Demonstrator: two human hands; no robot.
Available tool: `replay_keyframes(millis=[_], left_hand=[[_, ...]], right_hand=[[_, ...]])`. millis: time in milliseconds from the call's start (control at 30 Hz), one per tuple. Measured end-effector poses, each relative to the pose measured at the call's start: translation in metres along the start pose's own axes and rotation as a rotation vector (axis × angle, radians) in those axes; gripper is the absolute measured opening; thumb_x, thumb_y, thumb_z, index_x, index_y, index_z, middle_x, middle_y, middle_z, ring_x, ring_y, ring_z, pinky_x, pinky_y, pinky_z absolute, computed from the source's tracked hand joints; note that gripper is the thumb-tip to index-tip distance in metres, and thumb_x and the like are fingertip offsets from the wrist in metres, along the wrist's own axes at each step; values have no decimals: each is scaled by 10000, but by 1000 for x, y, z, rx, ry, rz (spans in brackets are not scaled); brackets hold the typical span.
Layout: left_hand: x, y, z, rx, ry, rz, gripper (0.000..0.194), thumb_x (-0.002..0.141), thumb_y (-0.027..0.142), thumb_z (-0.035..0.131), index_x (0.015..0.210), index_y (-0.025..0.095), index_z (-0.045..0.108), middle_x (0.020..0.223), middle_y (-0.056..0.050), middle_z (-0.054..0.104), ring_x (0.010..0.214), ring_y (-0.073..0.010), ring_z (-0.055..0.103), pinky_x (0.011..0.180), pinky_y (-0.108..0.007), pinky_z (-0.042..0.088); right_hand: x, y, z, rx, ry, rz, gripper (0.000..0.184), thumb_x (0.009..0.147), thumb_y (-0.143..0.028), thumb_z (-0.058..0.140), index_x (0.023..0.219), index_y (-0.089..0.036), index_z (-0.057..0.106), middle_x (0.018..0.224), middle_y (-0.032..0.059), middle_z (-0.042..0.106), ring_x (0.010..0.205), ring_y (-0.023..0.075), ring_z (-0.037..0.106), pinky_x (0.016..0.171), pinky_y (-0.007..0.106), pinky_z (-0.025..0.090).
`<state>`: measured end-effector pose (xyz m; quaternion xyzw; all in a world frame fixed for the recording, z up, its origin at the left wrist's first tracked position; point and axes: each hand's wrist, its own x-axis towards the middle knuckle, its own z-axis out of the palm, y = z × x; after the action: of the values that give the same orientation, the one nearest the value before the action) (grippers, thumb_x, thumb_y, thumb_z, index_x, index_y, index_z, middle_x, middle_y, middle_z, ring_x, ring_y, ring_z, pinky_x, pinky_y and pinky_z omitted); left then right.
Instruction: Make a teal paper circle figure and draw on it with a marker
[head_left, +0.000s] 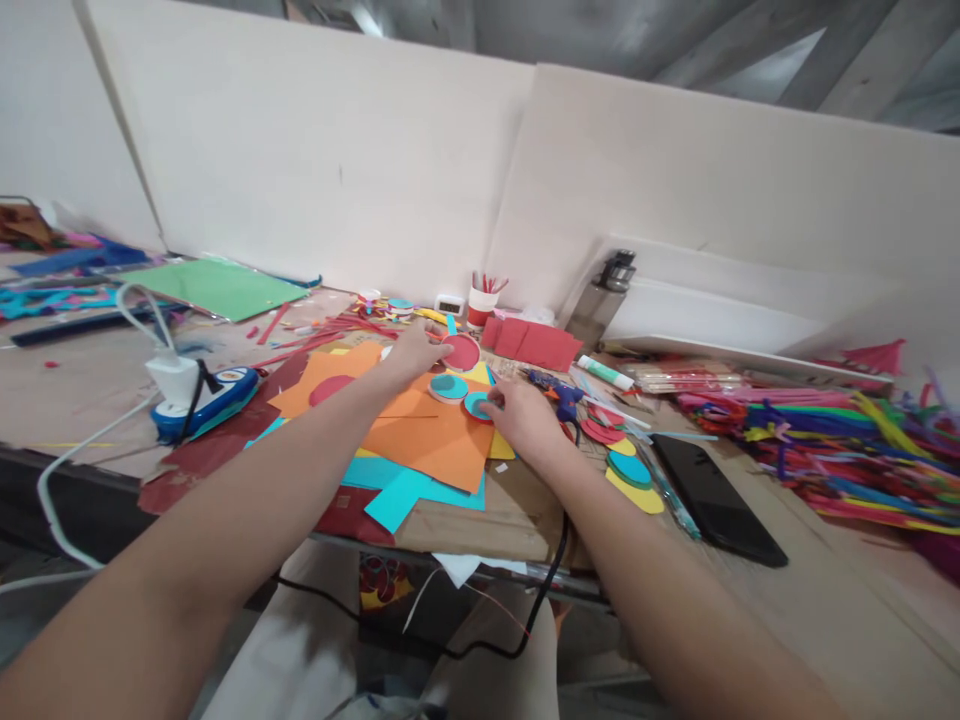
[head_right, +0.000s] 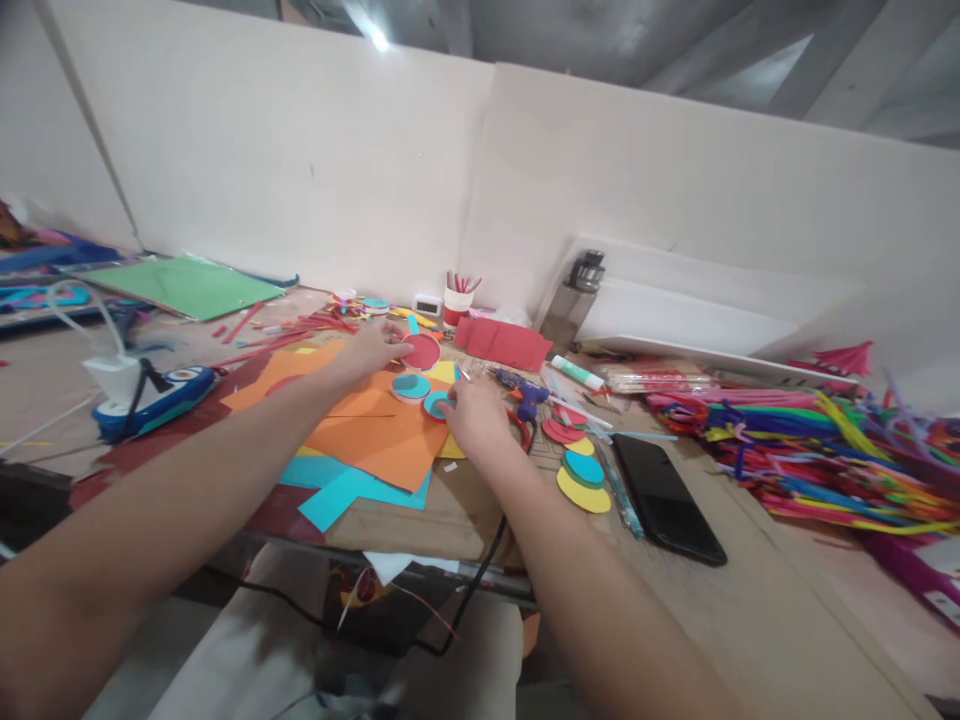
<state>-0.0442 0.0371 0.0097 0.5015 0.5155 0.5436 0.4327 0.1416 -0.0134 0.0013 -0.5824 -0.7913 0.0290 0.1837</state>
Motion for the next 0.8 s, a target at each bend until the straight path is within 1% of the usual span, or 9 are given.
replay_keyframes(millis=[133, 267, 400, 533, 600, 667, 733, 800], left_hand=[[-1, -2, 6, -21, -23, -2, 254, 742, 112, 672, 953, 147, 534, 730, -16, 634, 560, -110, 601, 552, -245, 507], [-4, -3, 10, -66, -72, -34, 171, 722, 129, 679, 882, 122, 619, 716, -31, 654, 565, -101, 581, 541, -228, 474], [-6, -4, 11, -79, -93, -18, 110, 708, 183, 691, 788, 116, 658, 705, -42, 663, 575, -98, 572, 544, -221, 450], [-7, -4, 10, -91, -89, -1, 139, 697, 212, 700, 795, 119, 667, 753, -51, 678, 602, -100, 581, 554, -221, 442], [-8, -4, 11, -106, -82, -5, 147, 693, 208, 702, 806, 123, 664, 749, -43, 671, 606, -98, 579, 553, -219, 438], [-8, -4, 12, -121, -72, -13, 140, 687, 204, 704, 792, 126, 653, 724, -28, 655, 595, -95, 569, 550, -221, 436], [-7, -6, 12, -129, -63, -14, 126, 687, 198, 700, 773, 128, 641, 704, -16, 641, 583, -91, 559, 548, -223, 438], [-7, -7, 13, -125, -57, -11, 116, 685, 191, 697, 762, 129, 635, 704, -12, 638, 581, -89, 556, 547, -223, 438]], right_hand=[[5, -5, -1, -117, -118, 81, 153, 829, -291, 633, 831, -177, 734, 906, 105, 737, 884, 222, 663, 723, 283, 440], [7, -9, -6, -168, -180, 113, 189, 817, -290, 594, 872, -198, 750, 933, 97, 747, 905, 237, 677, 723, 292, 457], [8, -15, -8, -203, -201, 146, 219, 800, -216, 560, 894, -156, 748, 933, 132, 743, 883, 254, 684, 712, 308, 468], [7, -21, -10, -224, -229, 129, 241, 811, -159, 517, 887, -128, 743, 929, 151, 740, 871, 242, 684, 716, 297, 469], [6, -23, -11, -228, -237, 103, 249, 821, -145, 506, 904, -134, 741, 966, 145, 737, 913, 229, 677, 755, 287, 465], [6, -24, -12, -236, -235, 91, 258, 832, -147, 505, 947, -142, 736, 1035, 149, 724, 990, 238, 659, 808, 298, 459], [7, -26, -13, -249, -235, 103, 253, 832, -164, 522, 970, -140, 733, 1081, 168, 709, 1045, 270, 641, 847, 336, 454], [9, -26, -14, -256, -244, 122, 237, 817, -174, 546, 950, -130, 737, 1073, 185, 707, 1051, 300, 638, 859, 376, 452]])
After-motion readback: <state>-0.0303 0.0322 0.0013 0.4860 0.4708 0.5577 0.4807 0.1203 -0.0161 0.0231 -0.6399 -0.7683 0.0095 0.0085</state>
